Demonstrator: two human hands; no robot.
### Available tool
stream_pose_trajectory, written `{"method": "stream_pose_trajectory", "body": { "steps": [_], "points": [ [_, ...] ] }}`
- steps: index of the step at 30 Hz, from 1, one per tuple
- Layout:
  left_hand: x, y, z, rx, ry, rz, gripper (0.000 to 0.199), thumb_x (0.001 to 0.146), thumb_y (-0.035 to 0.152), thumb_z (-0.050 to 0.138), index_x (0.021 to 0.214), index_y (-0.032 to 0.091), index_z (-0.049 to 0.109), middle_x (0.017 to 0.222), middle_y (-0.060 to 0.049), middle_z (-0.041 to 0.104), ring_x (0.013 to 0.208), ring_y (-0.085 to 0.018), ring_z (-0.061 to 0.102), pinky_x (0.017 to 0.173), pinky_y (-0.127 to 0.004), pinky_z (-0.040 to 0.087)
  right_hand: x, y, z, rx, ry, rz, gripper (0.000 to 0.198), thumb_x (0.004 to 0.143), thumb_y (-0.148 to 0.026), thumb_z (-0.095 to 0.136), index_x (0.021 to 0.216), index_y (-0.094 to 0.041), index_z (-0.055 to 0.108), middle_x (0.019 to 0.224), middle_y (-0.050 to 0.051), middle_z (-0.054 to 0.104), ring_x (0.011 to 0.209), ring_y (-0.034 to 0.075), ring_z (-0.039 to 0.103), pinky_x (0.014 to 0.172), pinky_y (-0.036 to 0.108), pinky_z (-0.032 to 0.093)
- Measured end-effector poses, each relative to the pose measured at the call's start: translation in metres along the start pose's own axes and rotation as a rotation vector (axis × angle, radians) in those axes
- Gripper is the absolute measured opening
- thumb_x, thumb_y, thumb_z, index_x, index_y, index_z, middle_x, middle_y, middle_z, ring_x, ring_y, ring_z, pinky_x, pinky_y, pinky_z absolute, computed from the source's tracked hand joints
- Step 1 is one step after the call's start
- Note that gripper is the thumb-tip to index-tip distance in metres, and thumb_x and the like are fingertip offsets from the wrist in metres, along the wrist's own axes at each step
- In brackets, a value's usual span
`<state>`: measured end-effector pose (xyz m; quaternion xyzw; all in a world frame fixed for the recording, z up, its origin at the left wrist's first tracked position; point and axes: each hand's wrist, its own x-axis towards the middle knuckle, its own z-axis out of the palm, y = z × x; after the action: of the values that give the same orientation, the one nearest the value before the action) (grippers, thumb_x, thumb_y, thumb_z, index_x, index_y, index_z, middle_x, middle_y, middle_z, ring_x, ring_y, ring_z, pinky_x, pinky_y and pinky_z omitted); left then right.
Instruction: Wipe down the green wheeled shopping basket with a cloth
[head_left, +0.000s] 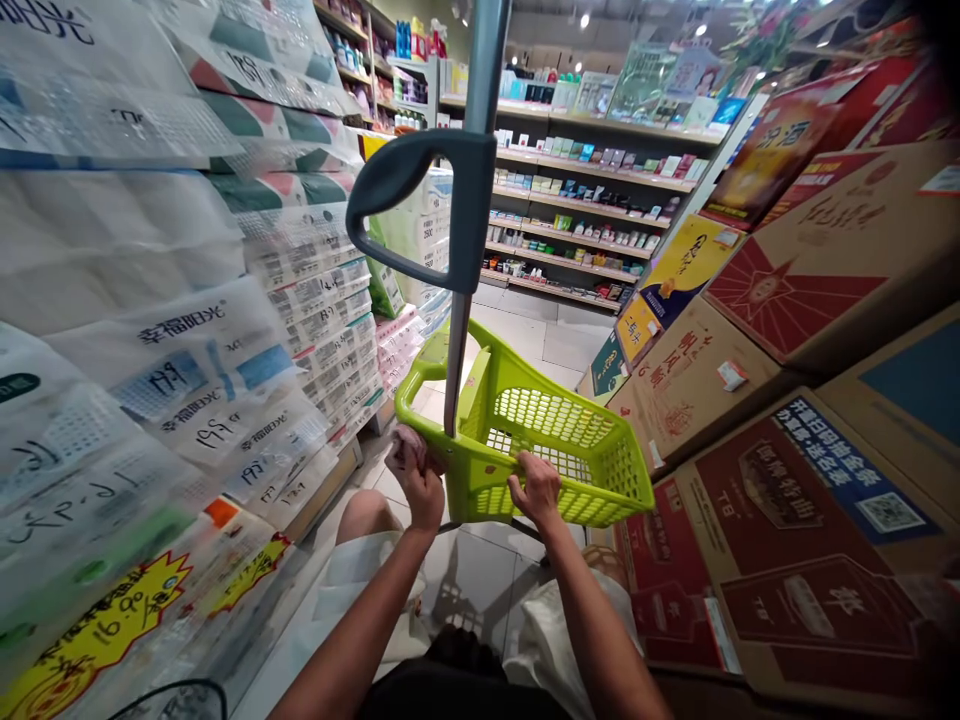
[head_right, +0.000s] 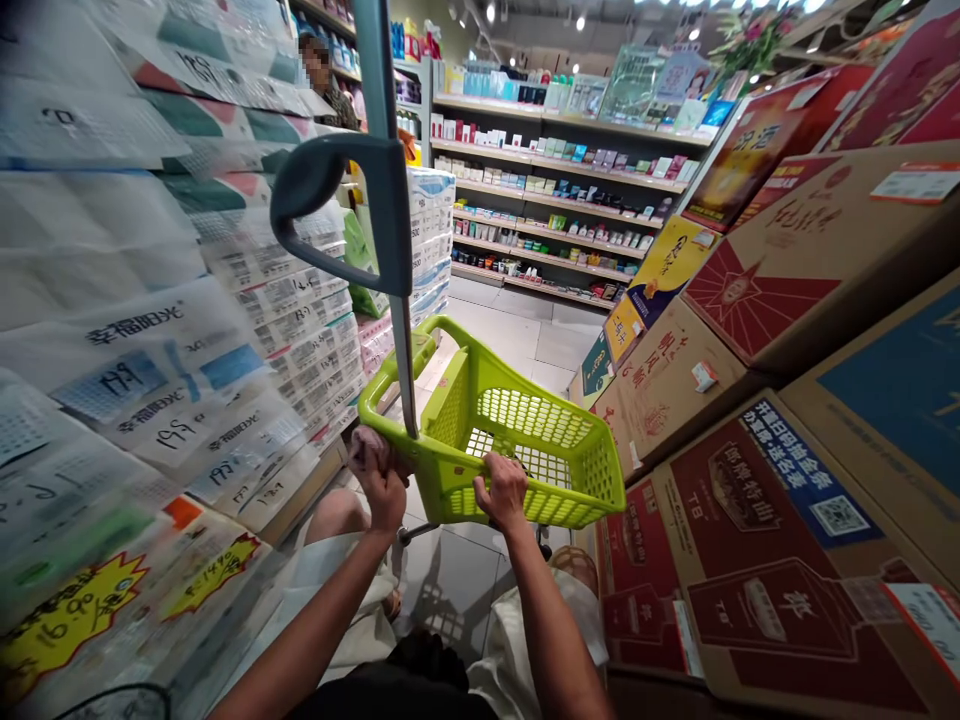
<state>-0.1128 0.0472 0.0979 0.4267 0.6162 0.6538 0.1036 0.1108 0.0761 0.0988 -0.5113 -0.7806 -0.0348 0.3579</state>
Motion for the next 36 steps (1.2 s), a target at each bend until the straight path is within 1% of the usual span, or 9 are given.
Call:
{"method": "stream_pose_trajectory", "body": {
  "steps": [3, 7, 12, 16, 21, 24, 30, 32, 36],
  "points": [
    [-0.004, 0.01, 0.001, 0.051, 0.169, 0.071, 0.051, 0.088, 0.018, 0.053, 0.138, 0.019, 0.062, 0.13, -0.019, 0.051, 0.129, -0.033, 0.054, 0.112, -0.054, 0.048, 0.002, -0.006, -0.009, 0.082, 0.013, -0.018, 0.022, 0.085, -0.022, 0.045, 0.103, -0.023, 0.058, 0.096, 0.005, 0.07, 0.094, 0.023, 0.063, 0.102, 0.039, 0.037],
    [0.029, 0.041, -0.011, 0.087, 0.104, 0.254, 0.048, 0.088, 0.012, 0.054, 0.132, 0.021, 0.069, 0.129, -0.016, 0.053, 0.128, -0.031, 0.053, 0.117, -0.05, 0.045, 0.019, -0.03, -0.012, 0.17, -0.008, -0.089, 0.052, 0.087, -0.018, 0.043, 0.139, -0.021, 0.047, 0.134, 0.01, 0.064, 0.125, 0.024, 0.057, 0.119, 0.044, 0.024],
    [0.09, 0.1, -0.009, 0.043, -0.153, 0.404, 0.058, 0.088, 0.01, 0.054, 0.142, 0.027, 0.063, 0.131, -0.012, 0.056, 0.129, -0.028, 0.054, 0.116, -0.045, 0.048, 0.042, -0.058, 0.008, 0.279, -0.078, -0.07, 0.047, 0.082, -0.02, 0.046, 0.128, -0.017, 0.055, 0.115, 0.011, 0.067, 0.11, 0.026, 0.06, 0.109, 0.045, 0.037],
    [0.113, 0.127, 0.01, -0.05, -0.131, 0.502, 0.061, 0.096, 0.018, 0.054, 0.156, 0.028, 0.047, 0.151, -0.012, 0.046, 0.139, -0.026, 0.049, 0.117, -0.042, 0.046, 0.042, -0.06, 0.021, 0.367, -0.05, -0.035, 0.052, 0.078, -0.019, 0.045, 0.128, -0.016, 0.053, 0.113, 0.01, 0.065, 0.109, 0.027, 0.059, 0.105, 0.046, 0.041],
    [0.077, 0.094, 0.021, 0.079, -0.101, 0.568, 0.051, 0.104, 0.024, 0.043, 0.155, 0.023, 0.047, 0.16, -0.017, 0.043, 0.148, -0.03, 0.042, 0.122, -0.049, 0.036, 0.037, -0.057, 0.021, 0.352, -0.018, -0.041, 0.057, 0.072, -0.019, 0.049, 0.129, -0.017, 0.052, 0.111, 0.01, 0.063, 0.107, 0.028, 0.058, 0.103, 0.047, 0.041],
    [0.054, 0.079, 0.018, 0.129, -0.118, 0.536, 0.056, 0.105, 0.023, 0.04, 0.16, 0.023, 0.037, 0.161, -0.018, 0.043, 0.148, -0.03, 0.043, 0.121, -0.05, 0.037, 0.035, -0.055, 0.019, 0.351, -0.013, -0.043, 0.059, 0.071, -0.018, 0.05, 0.13, -0.019, 0.051, 0.112, 0.009, 0.063, 0.108, 0.028, 0.058, 0.103, 0.048, 0.041],
    [0.086, 0.126, 0.022, 0.141, -0.117, 0.612, 0.055, 0.106, 0.025, 0.037, 0.161, 0.023, 0.037, 0.162, -0.015, 0.044, 0.147, -0.028, 0.043, 0.122, -0.047, 0.035, 0.033, -0.048, 0.018, 0.352, -0.024, -0.02, 0.061, 0.068, -0.018, 0.049, 0.129, -0.019, 0.051, 0.11, 0.009, 0.062, 0.107, 0.028, 0.057, 0.104, 0.048, 0.04],
    [0.091, 0.128, 0.026, 0.147, -0.091, 0.637, 0.054, 0.106, 0.025, 0.036, 0.16, 0.021, 0.04, 0.163, -0.016, 0.042, 0.146, -0.028, 0.044, 0.121, -0.047, 0.036, 0.034, -0.046, 0.018, 0.354, -0.027, -0.005, 0.062, 0.067, -0.017, 0.048, 0.129, -0.019, 0.052, 0.11, 0.009, 0.062, 0.109, 0.028, 0.057, 0.105, 0.048, 0.04],
    [0.056, 0.077, 0.025, 0.202, -0.038, 0.576, 0.048, 0.105, 0.023, 0.037, 0.149, 0.019, 0.055, 0.152, -0.019, 0.054, 0.134, -0.03, 0.053, 0.115, -0.051, 0.04, 0.034, -0.04, 0.018, 0.389, -0.039, -0.031, 0.067, 0.065, -0.014, 0.045, 0.132, -0.019, 0.052, 0.115, 0.009, 0.063, 0.111, 0.027, 0.058, 0.106, 0.047, 0.039]
  ]
}}
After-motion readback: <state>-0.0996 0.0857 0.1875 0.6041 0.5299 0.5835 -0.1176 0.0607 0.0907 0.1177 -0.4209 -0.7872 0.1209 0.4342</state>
